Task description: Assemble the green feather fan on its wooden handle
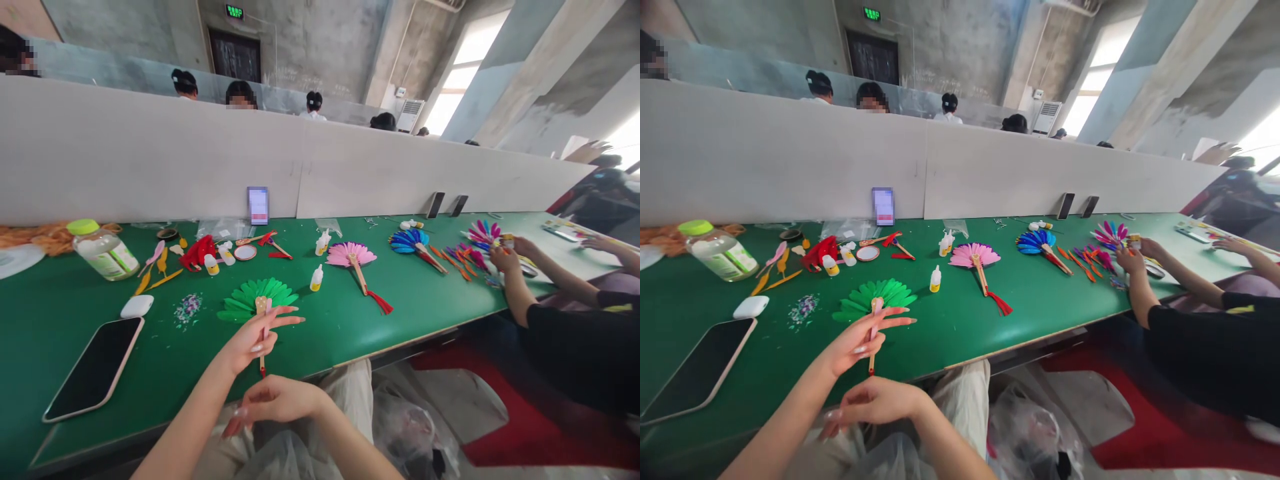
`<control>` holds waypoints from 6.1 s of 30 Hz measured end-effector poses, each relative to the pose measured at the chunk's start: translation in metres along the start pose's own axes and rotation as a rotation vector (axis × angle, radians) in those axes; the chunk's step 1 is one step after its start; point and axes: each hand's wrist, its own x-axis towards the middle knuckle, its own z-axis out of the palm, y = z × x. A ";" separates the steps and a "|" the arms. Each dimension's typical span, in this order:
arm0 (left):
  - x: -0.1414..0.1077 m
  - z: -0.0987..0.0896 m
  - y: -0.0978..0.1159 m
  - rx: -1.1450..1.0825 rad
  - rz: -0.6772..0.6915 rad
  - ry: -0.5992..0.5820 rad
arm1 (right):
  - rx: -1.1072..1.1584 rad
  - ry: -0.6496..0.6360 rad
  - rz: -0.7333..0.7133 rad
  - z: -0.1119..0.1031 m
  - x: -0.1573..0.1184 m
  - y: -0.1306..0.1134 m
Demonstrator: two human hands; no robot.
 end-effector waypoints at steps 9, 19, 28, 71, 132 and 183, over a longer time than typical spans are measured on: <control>-0.031 -0.034 0.000 -0.180 0.052 0.026 | 0.316 0.725 -0.189 -0.056 -0.022 0.000; -0.036 -0.048 -0.017 -0.136 0.178 0.273 | 0.362 0.659 -0.243 -0.067 -0.008 -0.005; -0.043 -0.052 0.003 -0.332 0.388 0.351 | 0.190 0.578 -0.116 -0.064 -0.002 -0.008; -0.037 -0.015 0.001 -0.167 0.442 0.493 | -0.973 0.689 -0.289 0.001 0.014 -0.045; -0.061 0.040 0.040 0.084 0.561 0.401 | -0.192 0.428 -0.099 0.004 -0.003 -0.076; -0.061 0.046 0.043 0.076 0.546 0.366 | -0.109 0.395 -0.128 0.002 -0.009 -0.083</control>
